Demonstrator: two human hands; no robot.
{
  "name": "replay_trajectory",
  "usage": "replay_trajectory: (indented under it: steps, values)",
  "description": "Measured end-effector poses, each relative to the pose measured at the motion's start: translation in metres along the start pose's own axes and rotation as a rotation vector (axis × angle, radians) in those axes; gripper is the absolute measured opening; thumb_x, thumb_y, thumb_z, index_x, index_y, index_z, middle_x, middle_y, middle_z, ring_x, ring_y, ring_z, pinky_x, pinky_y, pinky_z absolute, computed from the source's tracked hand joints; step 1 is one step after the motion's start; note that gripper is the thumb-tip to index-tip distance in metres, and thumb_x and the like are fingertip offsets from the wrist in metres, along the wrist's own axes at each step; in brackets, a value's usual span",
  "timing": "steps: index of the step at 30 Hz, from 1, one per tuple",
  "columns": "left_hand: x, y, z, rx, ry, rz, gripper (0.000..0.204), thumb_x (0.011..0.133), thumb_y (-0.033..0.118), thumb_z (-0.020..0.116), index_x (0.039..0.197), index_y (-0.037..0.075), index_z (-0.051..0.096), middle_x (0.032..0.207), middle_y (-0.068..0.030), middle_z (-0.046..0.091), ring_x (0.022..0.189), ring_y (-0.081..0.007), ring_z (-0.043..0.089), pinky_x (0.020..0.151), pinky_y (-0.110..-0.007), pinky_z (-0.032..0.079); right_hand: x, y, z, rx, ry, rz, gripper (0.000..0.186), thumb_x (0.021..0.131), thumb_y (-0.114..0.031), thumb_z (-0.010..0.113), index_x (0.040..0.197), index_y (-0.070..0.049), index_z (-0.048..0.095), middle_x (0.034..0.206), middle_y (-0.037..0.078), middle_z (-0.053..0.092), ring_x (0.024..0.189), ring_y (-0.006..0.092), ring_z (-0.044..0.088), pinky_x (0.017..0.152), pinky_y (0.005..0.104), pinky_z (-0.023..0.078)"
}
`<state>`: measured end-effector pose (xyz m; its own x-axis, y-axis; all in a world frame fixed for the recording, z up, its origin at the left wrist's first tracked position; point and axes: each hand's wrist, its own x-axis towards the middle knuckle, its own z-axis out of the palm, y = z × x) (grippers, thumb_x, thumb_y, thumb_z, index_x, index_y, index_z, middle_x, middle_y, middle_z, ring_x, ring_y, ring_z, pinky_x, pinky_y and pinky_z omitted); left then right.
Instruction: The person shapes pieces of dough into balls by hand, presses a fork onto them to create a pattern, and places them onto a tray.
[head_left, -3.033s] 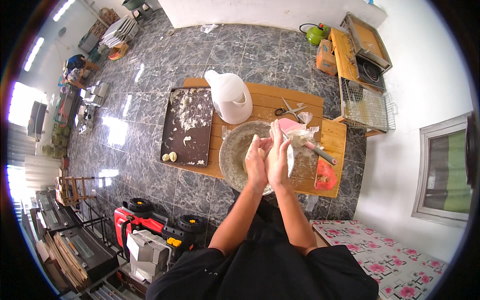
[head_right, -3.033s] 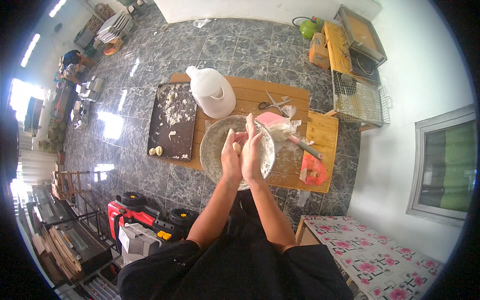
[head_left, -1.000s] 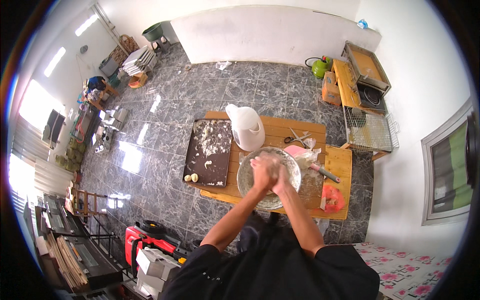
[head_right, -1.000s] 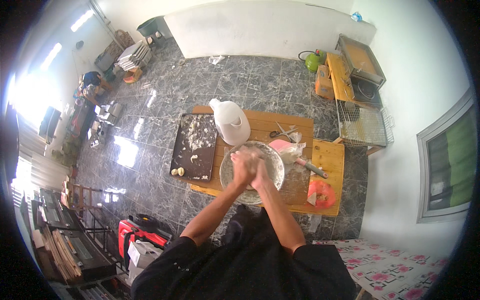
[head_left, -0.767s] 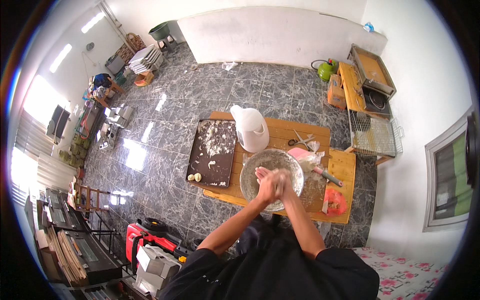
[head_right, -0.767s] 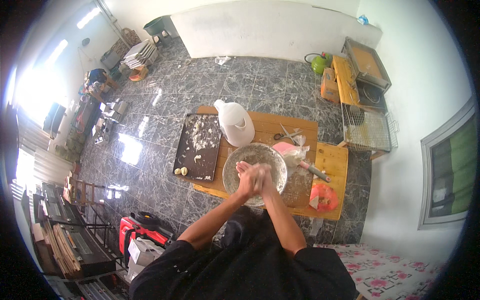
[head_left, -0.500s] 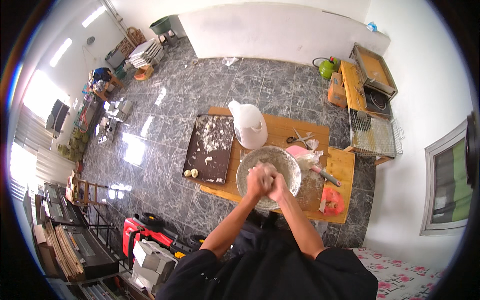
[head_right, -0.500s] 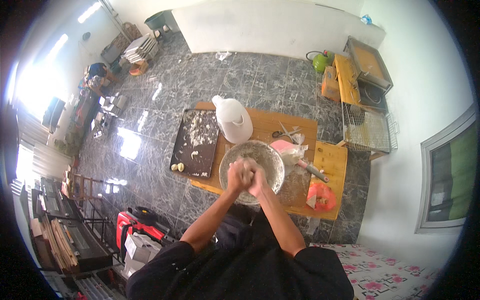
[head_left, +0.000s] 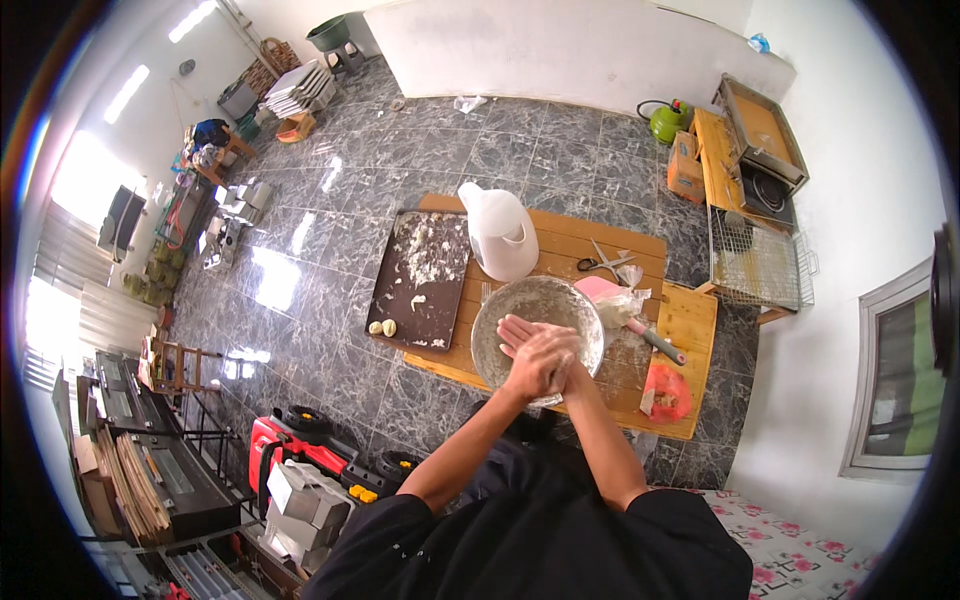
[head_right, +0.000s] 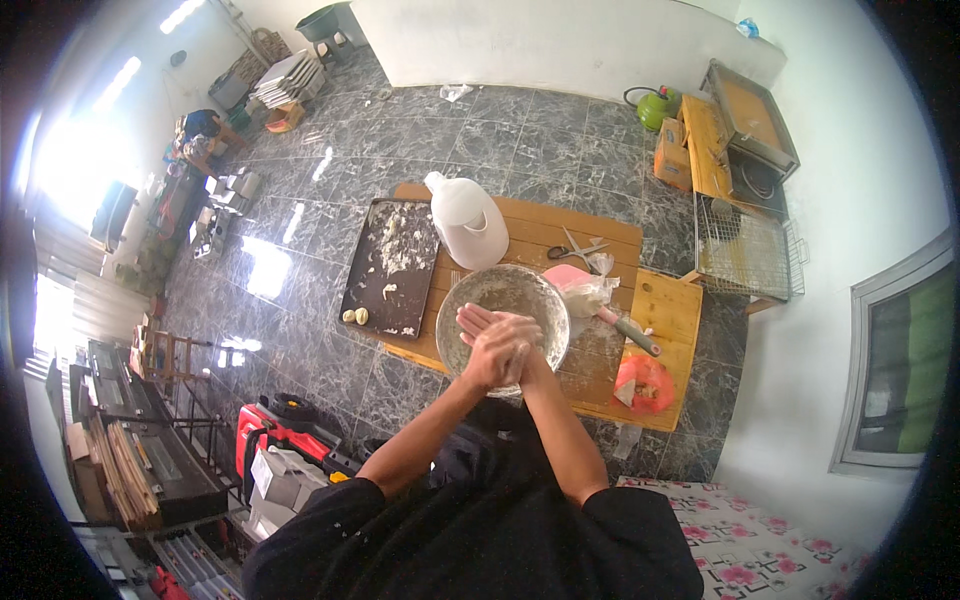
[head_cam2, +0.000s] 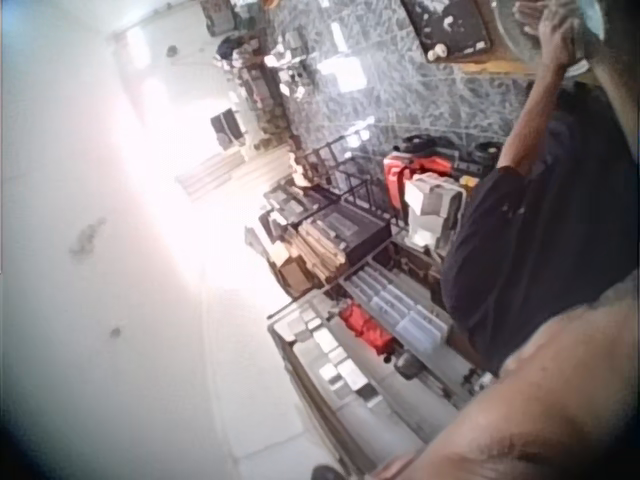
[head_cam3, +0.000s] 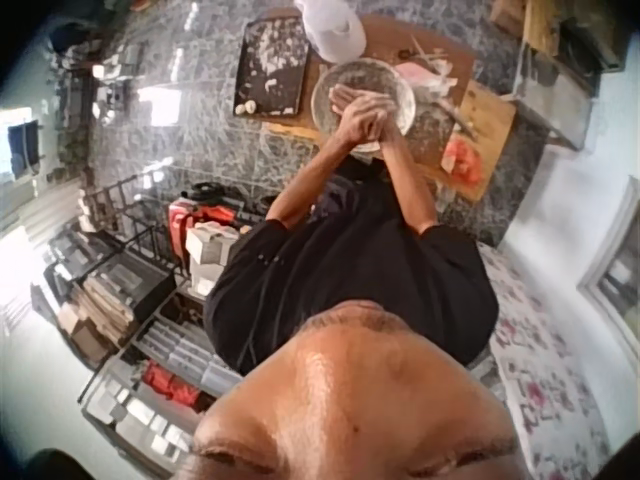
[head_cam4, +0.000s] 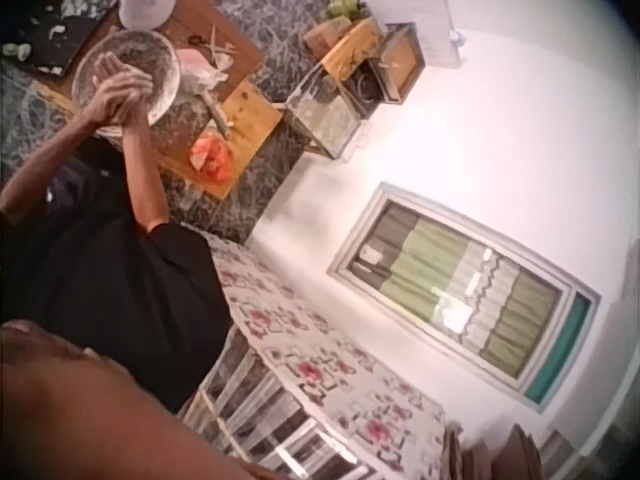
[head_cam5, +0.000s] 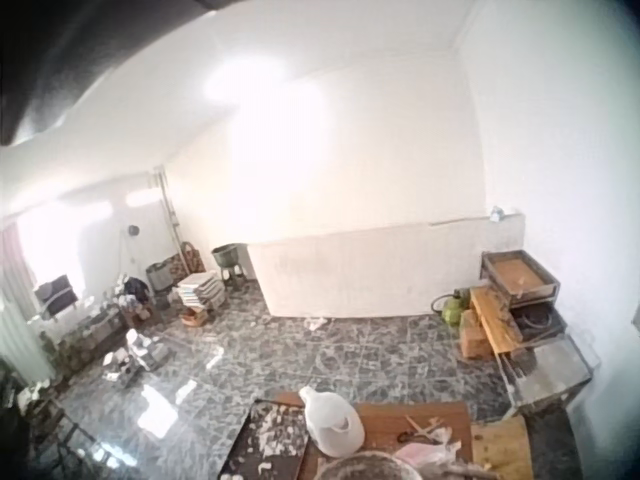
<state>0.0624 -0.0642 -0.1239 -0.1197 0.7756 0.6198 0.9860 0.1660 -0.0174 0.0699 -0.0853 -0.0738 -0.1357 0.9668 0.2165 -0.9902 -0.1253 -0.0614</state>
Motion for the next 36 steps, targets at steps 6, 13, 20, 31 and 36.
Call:
replay_trajectory:
  steps: [6, 13, 20, 31, 36]
  values:
    - [0.029, -0.064, -0.005, -1.549, -0.554, 0.545, 0.035, 0.089, 0.007, 0.046, 0.120, 0.000, 0.062, 0.127, -0.0185, 0.059, 0.127, -0.0299, 0.050, 0.107, -0.039, 0.036, -0.015, -0.010, -0.024, -0.242, 0.387, -0.047, 0.057, 0.100, -0.028, 0.021, 0.141, 0.011, 0.032, 0.146, 0.023, 0.039, 0.136, 0.0311, 0.038, 0.114, 0.0387, 0.030]
    - [0.054, -0.044, -0.065, -1.572, -0.632, 0.218, 0.031, 0.097, 0.012, 0.043, 0.111, -0.004, 0.066, 0.119, -0.0195, 0.064, 0.115, -0.0327, 0.059, 0.101, -0.036, 0.042, -0.015, -0.020, 0.009, -0.401, 0.743, -0.081, 0.051, 0.101, -0.034, 0.031, 0.131, 0.003, 0.048, 0.135, 0.018, 0.053, 0.125, 0.0299, 0.049, 0.107, 0.0342, 0.037]
    - [0.026, -0.044, -0.027, -2.684, -1.624, -0.972, 0.048, 0.101, 0.041, 0.034, 0.131, 0.006, 0.047, 0.133, -0.0100, 0.049, 0.123, -0.0262, 0.046, 0.103, -0.044, 0.038, 0.014, 0.013, 0.004, -1.942, 1.341, -0.508, 0.054, 0.103, -0.041, 0.031, 0.132, 0.002, 0.046, 0.137, 0.021, 0.045, 0.127, 0.0362, 0.041, 0.108, 0.0455, 0.031]
    - [0.074, -0.048, -0.059, -1.606, -1.102, -0.203, 0.036, 0.096, 0.026, 0.058, 0.069, 0.002, 0.060, 0.060, -0.0024, 0.054, 0.053, -0.0145, 0.053, 0.052, -0.028, 0.044, -0.011, -0.002, 0.029, -1.332, 0.985, -0.344, 0.061, 0.104, -0.048, 0.023, 0.128, 0.001, 0.051, 0.129, 0.015, 0.053, 0.121, 0.0251, 0.050, 0.102, 0.0380, 0.038]
    - [0.096, -0.053, -0.097, -1.482, -0.869, 0.260, 0.028, 0.095, 0.012, 0.052, 0.072, 0.000, 0.063, 0.071, -0.0108, 0.061, 0.062, -0.0226, 0.058, 0.061, -0.034, 0.046, -0.017, -0.004, 0.028, -0.088, 0.775, -0.283, 0.049, 0.103, -0.044, 0.033, 0.117, -0.003, 0.055, 0.114, 0.011, 0.060, 0.109, 0.0230, 0.058, 0.096, 0.0369, 0.045]
